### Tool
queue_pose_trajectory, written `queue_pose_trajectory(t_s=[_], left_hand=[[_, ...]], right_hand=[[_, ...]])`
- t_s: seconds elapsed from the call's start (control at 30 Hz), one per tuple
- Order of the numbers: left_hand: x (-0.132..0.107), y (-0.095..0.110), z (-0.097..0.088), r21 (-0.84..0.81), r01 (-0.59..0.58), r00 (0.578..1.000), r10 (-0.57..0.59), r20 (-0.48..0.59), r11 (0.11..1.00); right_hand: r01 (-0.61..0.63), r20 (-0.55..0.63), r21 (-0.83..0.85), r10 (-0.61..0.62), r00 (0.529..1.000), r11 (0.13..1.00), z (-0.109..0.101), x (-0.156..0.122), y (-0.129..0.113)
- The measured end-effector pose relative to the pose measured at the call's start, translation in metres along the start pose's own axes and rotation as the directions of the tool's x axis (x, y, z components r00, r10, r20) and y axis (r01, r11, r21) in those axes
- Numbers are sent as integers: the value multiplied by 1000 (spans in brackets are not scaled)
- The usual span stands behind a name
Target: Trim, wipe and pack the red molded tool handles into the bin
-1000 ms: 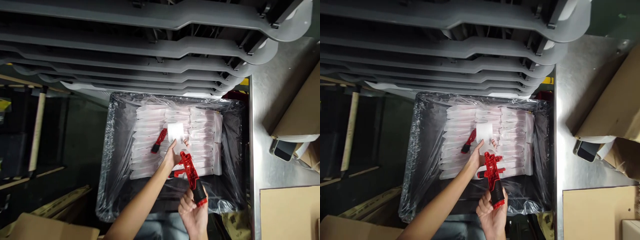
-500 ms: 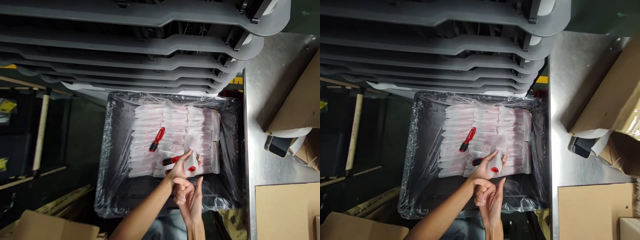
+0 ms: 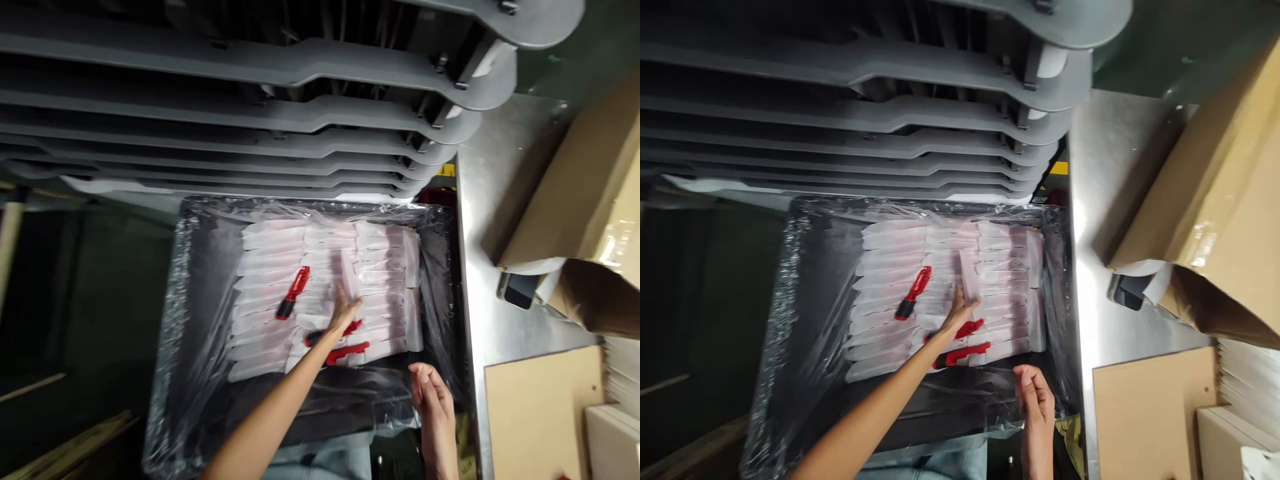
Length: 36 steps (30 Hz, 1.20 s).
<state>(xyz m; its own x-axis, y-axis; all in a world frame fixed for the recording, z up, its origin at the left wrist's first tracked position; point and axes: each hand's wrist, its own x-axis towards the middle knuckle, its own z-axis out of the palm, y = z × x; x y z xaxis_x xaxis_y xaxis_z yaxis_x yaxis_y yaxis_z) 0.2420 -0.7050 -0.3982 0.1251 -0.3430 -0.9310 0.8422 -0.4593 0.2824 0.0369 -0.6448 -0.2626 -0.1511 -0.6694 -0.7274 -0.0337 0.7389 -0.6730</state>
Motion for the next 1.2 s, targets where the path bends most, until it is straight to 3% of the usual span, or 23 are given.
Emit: queue_pose_trajectory(t_s=[0.07, 0.13, 0.2, 0.23, 0.27, 0.33, 0.43, 0.5, 0.57, 0.7, 0.73, 0.77, 0.8, 0.83, 0.9, 0.93, 0.97, 1.0, 1.1, 1.2], left_hand=[[5, 1, 1, 128, -85, 994, 93, -60, 988], [3, -3, -1, 246, -146, 981, 173, -93, 958], [-5, -10, -4, 327, -185, 969, 228, -98, 927], [-12, -15, -5, 356, -202, 964, 249, -91, 913], [-19, -19, -4, 377, -218, 961, 266, -79, 900], [-34, -29, 0, 401, -249, 957, 287, -37, 882], [-54, -41, 12, 402, -283, 956, 292, 40, 871], [-65, -46, 22, 396, -295, 955, 284, 88, 870], [-74, -47, 30, 393, -285, 958, 255, 130, 874], [-93, -39, 43, 392, -178, 966, 84, 244, 902], [-98, -36, 45, 393, -138, 960, 25, 279, 909], [-103, -34, 48, 395, -100, 950, -31, 312, 913], [-109, -31, 50, 396, -39, 930, -112, 350, 917], [-114, -30, 51, 394, 56, 892, -223, 392, 917], [-121, -30, 50, 383, 322, 742, -482, 467, 866], [-122, -32, 47, 366, 453, 658, -581, 479, 813], [-123, -35, 43, 339, 556, 596, -648, 473, 759], [-122, -39, 37, 306, 621, 574, -684, 451, 722], [-113, -53, 12, 206, 662, 643, -688, 338, 720], [-102, -62, -12, 105, 676, 688, -676, 265, 729]], right_hand=[[86, -111, -138, -102, 989, 987, -19, 0, -29], [184, -292, -286, -269, 918, 940, -44, 8, -65], [243, -444, -511, -495, 747, 825, -73, 28, -104], [248, -458, -631, -611, 646, 735, -86, 42, -122], [272, -427, -715, -710, 559, 644, -98, 58, -137], [217, -299, -875, -836, 461, 433, -115, 92, -159], [95, -147, -974, -895, 422, 205, -121, 132, -170], [102, -132, -978, -915, 380, 183, -120, 146, -168], [128, -176, -966, -933, 313, 225, -121, 147, -163], [152, -272, -940, -938, 214, 307, -124, 118, -153], [174, -273, -934, -938, 213, 311, -121, 104, -149], [214, -253, -928, -937, 242, 306, -115, 89, -144], [276, -211, -914, -928, 307, 298, -107, 74, -137], [358, -132, -887, -902, 410, 292, -95, 58, -128], [539, 130, -773, -748, 651, 335, -67, 30, -105], [596, 279, -710, -626, 728, 375, -51, 18, -92], [624, 412, -665, -494, 765, 411, -36, 9, -79], [628, 513, -645, -362, 778, 436, -22, 3, -67], [592, 644, -642, -76, 761, 488, 7, -1, -37], [540, 646, -618, -22, 763, 571, 16, 8, -21]])
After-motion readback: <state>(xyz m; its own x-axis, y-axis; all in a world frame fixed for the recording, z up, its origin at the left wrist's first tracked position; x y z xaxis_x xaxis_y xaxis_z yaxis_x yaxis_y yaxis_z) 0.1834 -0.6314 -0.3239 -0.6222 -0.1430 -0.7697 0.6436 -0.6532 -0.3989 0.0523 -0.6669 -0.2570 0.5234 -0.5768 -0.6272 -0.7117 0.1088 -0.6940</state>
